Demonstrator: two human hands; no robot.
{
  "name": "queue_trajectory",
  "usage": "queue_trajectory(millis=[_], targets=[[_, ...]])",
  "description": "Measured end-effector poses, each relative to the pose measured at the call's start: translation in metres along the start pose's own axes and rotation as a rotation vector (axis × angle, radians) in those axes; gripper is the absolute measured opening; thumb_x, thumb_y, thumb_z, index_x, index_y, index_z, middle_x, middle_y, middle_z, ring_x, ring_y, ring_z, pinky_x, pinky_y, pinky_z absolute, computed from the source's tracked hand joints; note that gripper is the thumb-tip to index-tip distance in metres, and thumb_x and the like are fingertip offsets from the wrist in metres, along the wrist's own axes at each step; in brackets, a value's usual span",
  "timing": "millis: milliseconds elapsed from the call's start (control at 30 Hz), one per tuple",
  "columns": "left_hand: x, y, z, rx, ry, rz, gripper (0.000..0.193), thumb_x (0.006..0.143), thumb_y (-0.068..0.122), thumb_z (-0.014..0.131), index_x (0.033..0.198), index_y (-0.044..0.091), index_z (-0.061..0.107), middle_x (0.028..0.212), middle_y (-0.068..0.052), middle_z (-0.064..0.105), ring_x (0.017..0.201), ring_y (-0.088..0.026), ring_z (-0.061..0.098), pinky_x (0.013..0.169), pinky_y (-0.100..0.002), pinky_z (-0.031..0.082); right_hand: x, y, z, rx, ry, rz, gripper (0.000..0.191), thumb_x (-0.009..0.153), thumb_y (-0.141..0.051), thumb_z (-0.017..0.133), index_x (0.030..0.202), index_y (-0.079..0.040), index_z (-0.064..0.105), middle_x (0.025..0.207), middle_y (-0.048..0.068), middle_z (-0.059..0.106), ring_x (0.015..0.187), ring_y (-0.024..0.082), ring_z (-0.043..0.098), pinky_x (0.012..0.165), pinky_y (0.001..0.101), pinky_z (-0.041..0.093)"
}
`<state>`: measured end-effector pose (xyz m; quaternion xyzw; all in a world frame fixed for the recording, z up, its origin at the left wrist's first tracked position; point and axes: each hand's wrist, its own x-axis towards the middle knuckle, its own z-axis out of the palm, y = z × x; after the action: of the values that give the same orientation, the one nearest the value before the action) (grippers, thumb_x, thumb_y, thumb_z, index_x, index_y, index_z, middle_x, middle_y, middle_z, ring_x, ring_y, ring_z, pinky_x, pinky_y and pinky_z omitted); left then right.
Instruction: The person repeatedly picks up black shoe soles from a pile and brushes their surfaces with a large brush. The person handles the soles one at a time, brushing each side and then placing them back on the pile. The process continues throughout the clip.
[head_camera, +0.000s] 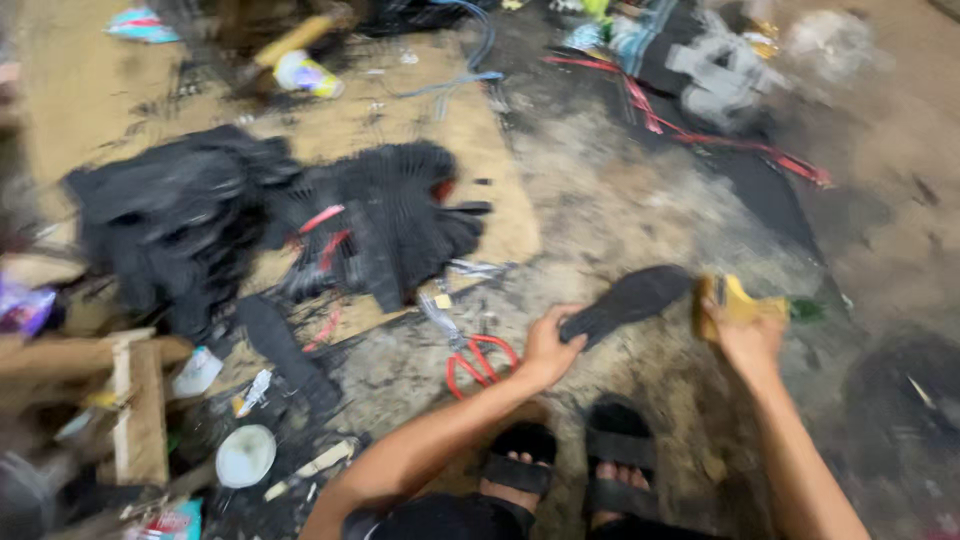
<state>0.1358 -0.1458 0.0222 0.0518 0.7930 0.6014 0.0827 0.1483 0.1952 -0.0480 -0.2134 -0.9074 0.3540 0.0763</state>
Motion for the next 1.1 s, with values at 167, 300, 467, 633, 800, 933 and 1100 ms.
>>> queue_trajectory(millis=[167,300,467,633,800,933,1100], targets=[[-0.064,-0.040,0.017,0.452,-0.112,0.341,0.054,0.085,0.010,0.070,0.133,-0.008,0.056,0.141,-0.033,0.052,0.128,-0.046,0.048,0.108,-0.051,0.038,-0.051,-0.027,0.037,0.407,-0.026,-0.074,0.030,0.096,-0.022,0.067,0.118,-0.001,0.066,0.106,0.007,0.071,0.093,0.019,0.066,0.081,0.0381,0.055],[-0.083,-0.050,0.006,0.824,-0.376,0.483,0.055,0.087,0.011,0.055,0.138,-0.008,0.053,0.151,-0.027,0.049,0.145,-0.039,0.042,0.124,-0.051,0.025,-0.068,-0.081,0.038,-0.045,-0.103,-0.419,0.030,0.088,-0.022,0.072,0.113,-0.005,0.070,0.106,0.011,0.073,0.094,0.029,0.069,0.084,0.0424,0.055],[-0.085,-0.053,0.001,0.793,-0.420,0.478,0.059,0.086,0.010,0.049,0.143,-0.008,0.051,0.156,-0.025,0.045,0.148,-0.038,0.037,0.124,-0.052,0.021,-0.015,-0.093,-0.001,-0.283,-0.103,0.014,0.030,0.104,-0.032,0.065,0.115,-0.005,0.070,0.109,0.015,0.075,0.097,0.026,0.072,0.088,0.0371,0.057],[-0.085,-0.055,0.004,0.824,-0.377,0.527,0.060,0.088,0.012,0.050,0.144,-0.011,0.049,0.156,-0.027,0.044,0.148,-0.039,0.038,0.124,-0.051,0.021,-0.024,-0.084,0.044,0.235,-0.467,-0.429,0.036,0.100,-0.019,0.054,0.131,-0.004,0.062,0.128,0.013,0.069,0.114,0.025,0.065,0.097,0.0391,0.050],[-0.086,-0.051,0.004,0.882,-0.420,0.499,0.060,0.088,0.012,0.049,0.145,-0.009,0.049,0.155,-0.026,0.045,0.147,-0.038,0.039,0.124,-0.052,0.020,-0.013,-0.100,0.035,-0.185,-0.529,-0.365,0.030,0.102,-0.027,0.058,0.121,-0.005,0.067,0.118,0.013,0.071,0.105,0.025,0.069,0.091,0.0396,0.054],[-0.083,-0.049,0.007,0.952,-0.429,0.515,0.061,0.088,0.013,0.048,0.145,-0.009,0.048,0.155,-0.026,0.045,0.146,-0.038,0.039,0.123,-0.052,0.020,0.001,-0.131,0.000,-0.552,-0.218,-0.113,0.026,0.106,-0.030,0.057,0.110,-0.008,0.071,0.107,0.014,0.074,0.099,0.025,0.072,0.087,0.0369,0.059],[-0.083,-0.053,0.010,0.990,-0.486,0.465,0.061,0.090,0.015,0.047,0.145,-0.010,0.046,0.155,-0.026,0.043,0.147,-0.039,0.037,0.123,-0.053,0.020,-0.034,-0.144,0.028,-0.194,-0.678,-0.590,0.031,0.096,-0.030,0.068,0.107,-0.002,0.069,0.097,0.014,0.072,0.089,0.024,0.068,0.071,0.0367,0.056]])
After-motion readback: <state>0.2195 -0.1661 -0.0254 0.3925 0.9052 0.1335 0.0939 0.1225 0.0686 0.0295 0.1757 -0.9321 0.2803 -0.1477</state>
